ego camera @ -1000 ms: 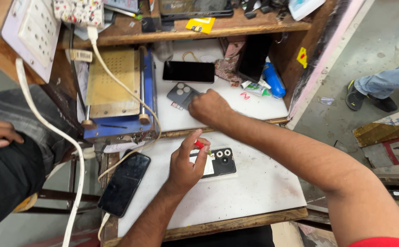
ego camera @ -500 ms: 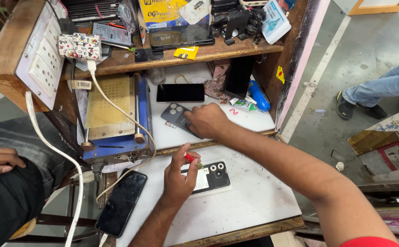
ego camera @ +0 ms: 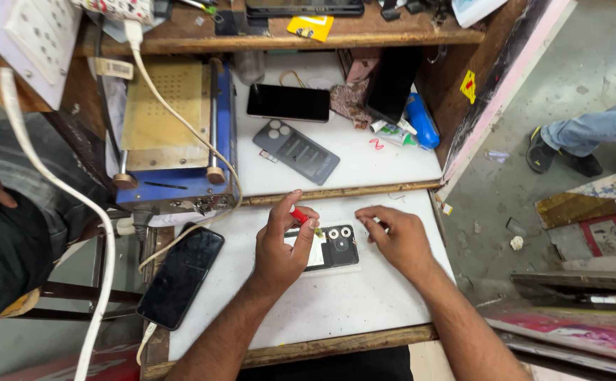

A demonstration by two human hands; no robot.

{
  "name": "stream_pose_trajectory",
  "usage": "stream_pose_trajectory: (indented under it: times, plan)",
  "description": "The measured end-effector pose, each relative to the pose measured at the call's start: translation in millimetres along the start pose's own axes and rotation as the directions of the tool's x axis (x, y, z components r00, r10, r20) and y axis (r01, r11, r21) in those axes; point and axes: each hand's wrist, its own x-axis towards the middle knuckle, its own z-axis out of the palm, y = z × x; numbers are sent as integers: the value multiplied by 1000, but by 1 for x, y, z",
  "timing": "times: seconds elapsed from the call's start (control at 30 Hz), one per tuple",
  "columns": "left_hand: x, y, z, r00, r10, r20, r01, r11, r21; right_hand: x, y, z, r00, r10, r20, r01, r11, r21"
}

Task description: The person uses a red-handled tool to apply a substance to the back of a disassembled smartphone. They repeatedly pick up small components from a tray and place them onto the phone's back panel, then use the tool to press or adjust them.

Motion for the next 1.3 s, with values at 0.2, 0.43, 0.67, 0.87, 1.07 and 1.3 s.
stream_pose_trajectory:
  times: [0.2,0.43,0.67,0.87,1.07,1.3]
  plan:
    - [-8,2,2,999,17,30,-13,992,-123,-17,8,28,994,-103,19,100,988,120]
    - [-13,6,4,993,95,64,-78,971,-227,-23,11,31,983,-185,3,181,961,207]
    - [-13,5,7,983,150,103,-134,980,-150,-26,11,30,982,-182,47,169,965,203]
    - [-14,5,9,979,166,120,-151,981,-121,-26,11,30,978,-204,42,192,963,189]
    - [-14,5,11,978,173,119,-161,982,-104,-26,12,30,983,-167,73,152,974,168]
    - [-16,4,10,981,166,102,-153,980,-126,-26,13,31,988,-129,89,117,985,129]
